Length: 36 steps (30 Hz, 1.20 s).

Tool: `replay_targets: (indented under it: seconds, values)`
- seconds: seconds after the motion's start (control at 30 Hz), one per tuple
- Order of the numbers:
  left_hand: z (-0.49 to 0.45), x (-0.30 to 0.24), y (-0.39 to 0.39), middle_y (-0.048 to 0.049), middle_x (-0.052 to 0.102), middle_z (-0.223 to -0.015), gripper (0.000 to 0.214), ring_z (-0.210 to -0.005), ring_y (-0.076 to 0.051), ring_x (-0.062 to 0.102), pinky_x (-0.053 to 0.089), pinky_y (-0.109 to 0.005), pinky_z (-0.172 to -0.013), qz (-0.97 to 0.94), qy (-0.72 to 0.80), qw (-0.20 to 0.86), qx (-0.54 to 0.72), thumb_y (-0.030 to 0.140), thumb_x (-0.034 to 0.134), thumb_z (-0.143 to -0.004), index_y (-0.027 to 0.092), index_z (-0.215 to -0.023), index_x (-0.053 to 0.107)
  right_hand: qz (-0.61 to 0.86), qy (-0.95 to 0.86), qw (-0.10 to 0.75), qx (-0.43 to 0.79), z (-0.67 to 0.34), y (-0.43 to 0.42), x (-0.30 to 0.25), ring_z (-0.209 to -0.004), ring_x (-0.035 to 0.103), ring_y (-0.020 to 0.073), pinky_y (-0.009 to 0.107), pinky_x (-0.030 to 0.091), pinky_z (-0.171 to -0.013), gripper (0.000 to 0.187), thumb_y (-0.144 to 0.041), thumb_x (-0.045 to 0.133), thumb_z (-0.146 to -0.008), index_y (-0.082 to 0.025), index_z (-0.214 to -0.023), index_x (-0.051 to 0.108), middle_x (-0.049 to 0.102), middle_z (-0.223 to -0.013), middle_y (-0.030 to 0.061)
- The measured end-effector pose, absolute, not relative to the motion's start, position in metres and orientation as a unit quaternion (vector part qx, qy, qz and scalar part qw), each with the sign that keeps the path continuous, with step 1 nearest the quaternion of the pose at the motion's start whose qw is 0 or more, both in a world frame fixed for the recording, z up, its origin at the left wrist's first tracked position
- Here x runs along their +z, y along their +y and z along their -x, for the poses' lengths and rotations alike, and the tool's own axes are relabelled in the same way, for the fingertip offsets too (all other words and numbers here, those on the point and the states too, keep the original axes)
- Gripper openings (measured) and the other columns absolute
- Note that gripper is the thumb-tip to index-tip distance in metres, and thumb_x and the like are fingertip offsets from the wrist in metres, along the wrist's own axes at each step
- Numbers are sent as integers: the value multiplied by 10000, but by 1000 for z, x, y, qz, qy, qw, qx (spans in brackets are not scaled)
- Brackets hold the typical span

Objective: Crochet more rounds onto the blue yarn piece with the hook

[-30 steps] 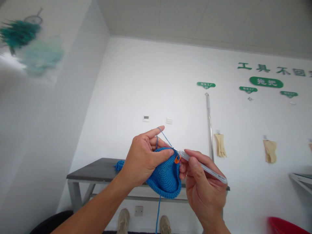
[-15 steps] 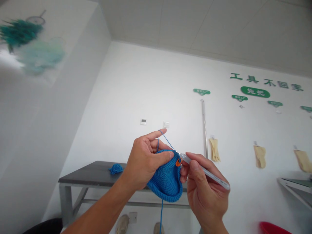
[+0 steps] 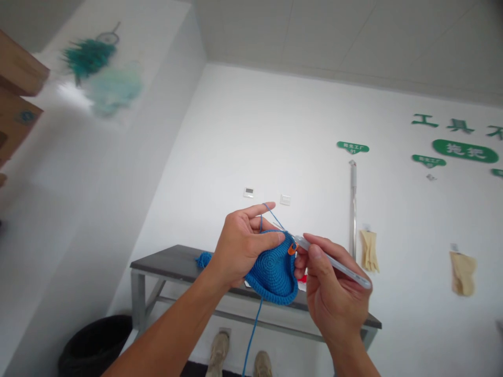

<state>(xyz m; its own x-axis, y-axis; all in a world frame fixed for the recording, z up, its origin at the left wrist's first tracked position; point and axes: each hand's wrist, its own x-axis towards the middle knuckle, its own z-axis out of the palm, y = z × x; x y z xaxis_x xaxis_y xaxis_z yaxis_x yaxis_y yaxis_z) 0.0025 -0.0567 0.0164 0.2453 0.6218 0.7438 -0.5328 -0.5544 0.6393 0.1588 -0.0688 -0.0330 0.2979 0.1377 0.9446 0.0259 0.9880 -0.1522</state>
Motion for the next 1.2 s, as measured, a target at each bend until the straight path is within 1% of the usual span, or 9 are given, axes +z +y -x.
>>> replay_targets:
  seconds: [0.13, 0.3, 0.53, 0.7, 0.9, 1.07, 1.2]
  values:
    - [2, 17, -59, -34, 788, -733, 973, -683, -183, 699, 528, -297, -708, -634, 41, 469, 614, 149, 946, -606, -19, -1481, 557, 65, -584, 807, 52, -153, -68, -32, -517, 672, 126, 217, 564, -457, 125, -330, 841, -901, -250, -993, 869, 761, -666, 24]
    - [-1, 15, -60, -27, 778, -726, 1003, -659, -188, 696, 520, -299, -670, -629, 43, 468, 619, 220, 974, -620, -7, -1496, 541, 67, -585, 806, 59, -155, -67, -34, -515, 669, 134, 234, 554, -456, 133, -329, 815, -926, -248, -1021, 859, 740, -654, 13]
    - [-13, 13, -54, -18, 765, -703, 947, -623, -172, 677, 505, -296, -654, -627, 29, 475, 617, 219, 975, -625, -18, -1450, 573, 49, -569, 816, 89, -163, -63, -35, -517, 663, 124, 224, 546, -471, 125, -321, 816, -920, -233, -997, 861, 741, -636, 14]
    - [-13, 15, -60, -22, 771, -721, 960, -638, -184, 683, 516, -312, -668, -631, 16, 478, 611, 232, 978, -628, -5, -1464, 568, 39, -564, 821, 73, -161, -69, -34, -517, 662, 111, 208, 543, -470, 112, -322, 814, -921, -258, -999, 864, 746, -648, 5]
    - [-8, 18, -63, -19, 764, -711, 972, -630, -199, 690, 516, -315, -649, -631, 9, 477, 612, 255, 989, -608, 20, -1462, 588, 45, -573, 817, 41, -157, -74, -33, -547, 676, 128, 231, 555, -470, 113, -294, 804, -933, -251, -1021, 861, 742, -696, 11]
    - [-9, 19, -58, -21, 769, -708, 970, -641, -190, 693, 523, -310, -672, -626, 2, 476, 617, 237, 987, -613, -3, -1460, 581, 50, -573, 817, 47, -158, -68, -32, -567, 688, 128, 232, 571, -492, 119, -299, 806, -933, -250, -1029, 856, 753, -719, 13]
    - [-10, 20, -57, -17, 778, -712, 972, -652, -190, 699, 528, -308, -686, -622, -7, 477, 621, 221, 987, -612, 5, -1467, 578, 46, -568, 821, 49, -158, -65, -31, -566, 698, 126, 231, 582, -516, 130, -311, 815, -928, -251, -1036, 854, 773, -712, 17]
